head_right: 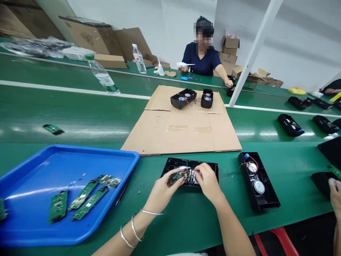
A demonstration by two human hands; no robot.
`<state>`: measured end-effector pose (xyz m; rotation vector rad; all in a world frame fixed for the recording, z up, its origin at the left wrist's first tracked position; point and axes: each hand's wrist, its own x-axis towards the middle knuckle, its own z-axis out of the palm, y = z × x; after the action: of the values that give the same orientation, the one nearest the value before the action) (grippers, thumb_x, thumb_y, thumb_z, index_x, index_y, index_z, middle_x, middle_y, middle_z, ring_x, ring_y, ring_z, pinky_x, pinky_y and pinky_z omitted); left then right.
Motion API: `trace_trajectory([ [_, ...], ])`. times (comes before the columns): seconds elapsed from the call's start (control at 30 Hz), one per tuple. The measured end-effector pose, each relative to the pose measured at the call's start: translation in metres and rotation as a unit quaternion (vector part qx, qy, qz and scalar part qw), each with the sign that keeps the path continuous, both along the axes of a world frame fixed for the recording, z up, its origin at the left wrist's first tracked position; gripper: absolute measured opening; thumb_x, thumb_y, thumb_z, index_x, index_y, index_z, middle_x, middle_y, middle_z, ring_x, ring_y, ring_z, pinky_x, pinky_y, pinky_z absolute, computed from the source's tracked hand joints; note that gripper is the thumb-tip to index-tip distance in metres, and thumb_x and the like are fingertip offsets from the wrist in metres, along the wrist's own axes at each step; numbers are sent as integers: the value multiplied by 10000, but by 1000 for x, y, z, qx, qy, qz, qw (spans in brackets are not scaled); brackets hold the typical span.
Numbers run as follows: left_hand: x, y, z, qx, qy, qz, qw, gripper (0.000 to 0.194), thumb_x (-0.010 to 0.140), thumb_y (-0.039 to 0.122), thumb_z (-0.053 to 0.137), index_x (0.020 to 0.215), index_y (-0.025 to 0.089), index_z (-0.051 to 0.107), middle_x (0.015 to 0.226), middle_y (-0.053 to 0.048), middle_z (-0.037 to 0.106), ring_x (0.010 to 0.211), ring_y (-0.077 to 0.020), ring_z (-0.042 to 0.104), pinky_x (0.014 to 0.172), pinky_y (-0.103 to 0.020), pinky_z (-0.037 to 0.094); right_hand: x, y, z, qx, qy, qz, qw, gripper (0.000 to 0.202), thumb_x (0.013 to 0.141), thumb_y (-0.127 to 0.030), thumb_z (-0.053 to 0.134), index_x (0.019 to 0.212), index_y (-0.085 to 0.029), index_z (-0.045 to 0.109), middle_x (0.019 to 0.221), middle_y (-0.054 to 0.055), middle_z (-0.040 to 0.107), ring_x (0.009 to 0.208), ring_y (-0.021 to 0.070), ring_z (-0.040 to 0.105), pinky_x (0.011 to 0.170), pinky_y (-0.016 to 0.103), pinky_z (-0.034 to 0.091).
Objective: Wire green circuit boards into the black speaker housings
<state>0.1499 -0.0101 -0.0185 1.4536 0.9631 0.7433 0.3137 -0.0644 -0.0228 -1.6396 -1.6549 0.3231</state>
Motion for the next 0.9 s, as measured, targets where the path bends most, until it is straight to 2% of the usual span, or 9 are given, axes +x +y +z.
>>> trace_trajectory([
  [0.13, 3, 1, -4, 13, 18, -8, 1000, 284, 735, 257, 583, 1007, 198, 639, 963, -50, 717, 839, -219, 679, 811, -342, 529, -8, -1, 0, -5, -2, 46, 999, 158, 901, -216, 398, 808, -185, 521, 769, 33, 532, 722, 159, 513, 634, 269, 442],
  [0.2, 3, 1, -3, 20, 27, -11, 999, 276, 735, 254, 582, 999, 206, 647, 966, -44, 717, 848, -219, 674, 815, -336, 522, -8, -1, -1, -11, 17, 39, 999, 154, 892, -214, 402, 807, -184, 527, 776, 36, 536, 727, 162, 514, 644, 277, 442],
  [0.3, 2, 2, -2, 30, 45, -13, 998, 265, 735, 255, 584, 984, 211, 660, 943, -39, 723, 823, -222, 673, 790, -336, 520, -5, -1, -2, -50, 103, 3, 993, 122, 853, -221, 458, 791, -186, 557, 779, 33, 561, 712, 157, 527, 654, 279, 447],
  [0.43, 2, 3, -1, 30, 65, -11, 997, 280, 730, 255, 585, 993, 202, 663, 878, -38, 731, 738, -219, 669, 734, -340, 525, 3, -2, -7, -97, 182, -47, 977, 131, 825, -235, 478, 782, -172, 584, 749, 34, 602, 643, 148, 553, 589, 266, 452],
  [0.6, 5, 7, 3, 4, 49, -34, 998, 254, 714, 254, 588, 947, 179, 659, 913, -40, 730, 821, -216, 672, 760, -316, 533, 5, -3, -6, -119, 210, -20, 970, 107, 806, -239, 504, 764, -172, 576, 686, 4, 574, 574, 124, 518, 517, 233, 424],
  [0.73, 7, 11, 9, -20, 36, -62, 997, 222, 706, 265, 582, 888, 158, 651, 883, -50, 733, 810, -225, 681, 737, -330, 551, -3, -3, 0, -81, 150, 23, 985, 81, 776, -155, 537, 704, -185, 558, 716, 4, 541, 667, 138, 482, 600, 253, 407],
  [0.9, 7, 14, 11, -21, 42, -83, 995, 194, 705, 265, 576, 852, 161, 650, 817, -40, 732, 803, -228, 680, 731, -334, 552, -5, -3, 0, 21, 23, 90, 995, 146, 876, -143, 462, 761, -178, 545, 752, 34, 561, 728, 163, 469, 660, 292, 412],
])
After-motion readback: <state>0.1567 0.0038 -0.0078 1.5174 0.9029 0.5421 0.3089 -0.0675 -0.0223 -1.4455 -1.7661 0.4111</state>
